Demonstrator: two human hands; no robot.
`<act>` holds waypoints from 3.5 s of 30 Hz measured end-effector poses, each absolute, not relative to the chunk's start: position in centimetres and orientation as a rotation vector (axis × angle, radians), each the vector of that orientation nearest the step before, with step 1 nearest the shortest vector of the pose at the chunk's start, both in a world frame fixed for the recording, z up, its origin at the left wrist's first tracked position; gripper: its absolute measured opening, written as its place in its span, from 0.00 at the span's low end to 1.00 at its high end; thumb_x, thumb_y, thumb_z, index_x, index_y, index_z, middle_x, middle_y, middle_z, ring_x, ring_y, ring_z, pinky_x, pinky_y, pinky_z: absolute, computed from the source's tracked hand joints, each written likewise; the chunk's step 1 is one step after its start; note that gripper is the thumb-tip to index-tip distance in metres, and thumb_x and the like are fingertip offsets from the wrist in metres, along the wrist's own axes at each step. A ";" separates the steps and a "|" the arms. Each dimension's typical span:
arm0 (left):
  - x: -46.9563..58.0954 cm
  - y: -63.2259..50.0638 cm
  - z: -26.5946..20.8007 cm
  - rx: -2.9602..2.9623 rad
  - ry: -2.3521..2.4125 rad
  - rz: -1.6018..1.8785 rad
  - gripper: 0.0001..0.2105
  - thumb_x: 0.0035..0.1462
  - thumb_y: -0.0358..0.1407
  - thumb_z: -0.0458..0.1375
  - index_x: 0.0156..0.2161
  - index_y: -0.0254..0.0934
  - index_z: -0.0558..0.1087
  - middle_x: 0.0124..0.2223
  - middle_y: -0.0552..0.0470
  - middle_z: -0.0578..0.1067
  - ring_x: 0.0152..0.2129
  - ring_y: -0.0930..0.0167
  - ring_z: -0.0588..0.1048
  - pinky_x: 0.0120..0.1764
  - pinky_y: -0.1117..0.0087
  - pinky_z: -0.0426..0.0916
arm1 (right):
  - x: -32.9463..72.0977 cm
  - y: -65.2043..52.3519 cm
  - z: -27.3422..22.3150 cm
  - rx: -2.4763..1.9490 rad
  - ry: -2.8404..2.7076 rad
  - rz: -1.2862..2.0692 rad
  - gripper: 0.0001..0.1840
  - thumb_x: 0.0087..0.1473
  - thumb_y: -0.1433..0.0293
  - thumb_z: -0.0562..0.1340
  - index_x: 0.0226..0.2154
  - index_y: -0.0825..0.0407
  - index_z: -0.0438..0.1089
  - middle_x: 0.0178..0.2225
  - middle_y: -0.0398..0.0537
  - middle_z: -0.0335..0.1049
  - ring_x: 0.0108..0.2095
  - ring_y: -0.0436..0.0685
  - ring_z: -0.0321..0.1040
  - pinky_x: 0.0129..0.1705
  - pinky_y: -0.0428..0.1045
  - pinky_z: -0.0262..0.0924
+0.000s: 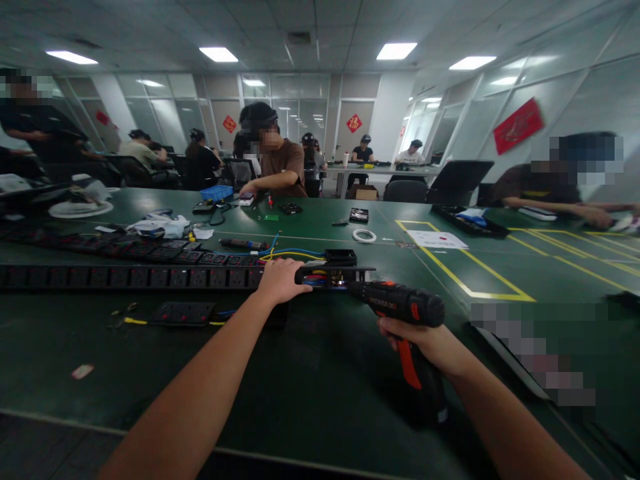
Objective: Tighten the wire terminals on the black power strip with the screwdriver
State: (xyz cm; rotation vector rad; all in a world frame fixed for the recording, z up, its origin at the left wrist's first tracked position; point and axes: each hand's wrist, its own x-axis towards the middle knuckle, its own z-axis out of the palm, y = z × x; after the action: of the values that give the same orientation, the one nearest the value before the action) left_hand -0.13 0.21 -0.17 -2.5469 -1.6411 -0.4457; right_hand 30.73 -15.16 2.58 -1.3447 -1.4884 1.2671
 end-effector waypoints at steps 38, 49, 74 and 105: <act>-0.2 0.4 -0.5 -2.537 -1.647 -0.447 0.34 0.54 0.64 0.62 0.59 0.46 0.74 0.57 0.45 0.77 0.53 0.52 0.73 0.53 0.54 0.63 | 30.7 -15.3 2.7 -1.354 -1.481 1.304 0.23 0.48 0.50 0.74 0.27 0.53 0.74 0.23 0.42 0.69 0.26 0.53 0.64 0.31 0.50 0.57; -0.1 0.3 -0.2 -2.549 -1.637 -0.425 0.31 0.55 0.63 0.61 0.56 0.46 0.75 0.56 0.45 0.77 0.53 0.52 0.74 0.52 0.53 0.64 | 30.7 -15.1 2.6 -1.294 -1.478 1.289 0.20 0.50 0.53 0.73 0.33 0.53 0.75 0.28 0.46 0.73 0.28 0.56 0.66 0.33 0.52 0.61; -0.1 0.3 -0.2 -2.553 -1.637 -0.416 0.32 0.55 0.63 0.61 0.58 0.45 0.74 0.57 0.44 0.77 0.54 0.52 0.73 0.52 0.54 0.64 | 30.2 -15.7 3.5 -1.364 -1.441 1.283 0.22 0.46 0.51 0.74 0.28 0.53 0.75 0.23 0.44 0.70 0.26 0.55 0.66 0.31 0.51 0.59; 0.0 0.3 -0.2 -2.547 -1.644 -0.420 0.32 0.55 0.63 0.61 0.57 0.46 0.75 0.57 0.44 0.77 0.53 0.51 0.73 0.52 0.54 0.64 | 30.7 -15.4 2.8 -1.329 -1.510 1.262 0.21 0.50 0.52 0.72 0.27 0.52 0.73 0.23 0.42 0.69 0.25 0.54 0.63 0.30 0.50 0.56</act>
State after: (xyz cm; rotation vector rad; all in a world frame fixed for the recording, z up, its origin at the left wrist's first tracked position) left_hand -0.03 0.34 -0.21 -2.5475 -1.6439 -0.4204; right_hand 30.66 -15.41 2.76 -1.3289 -1.5096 1.2618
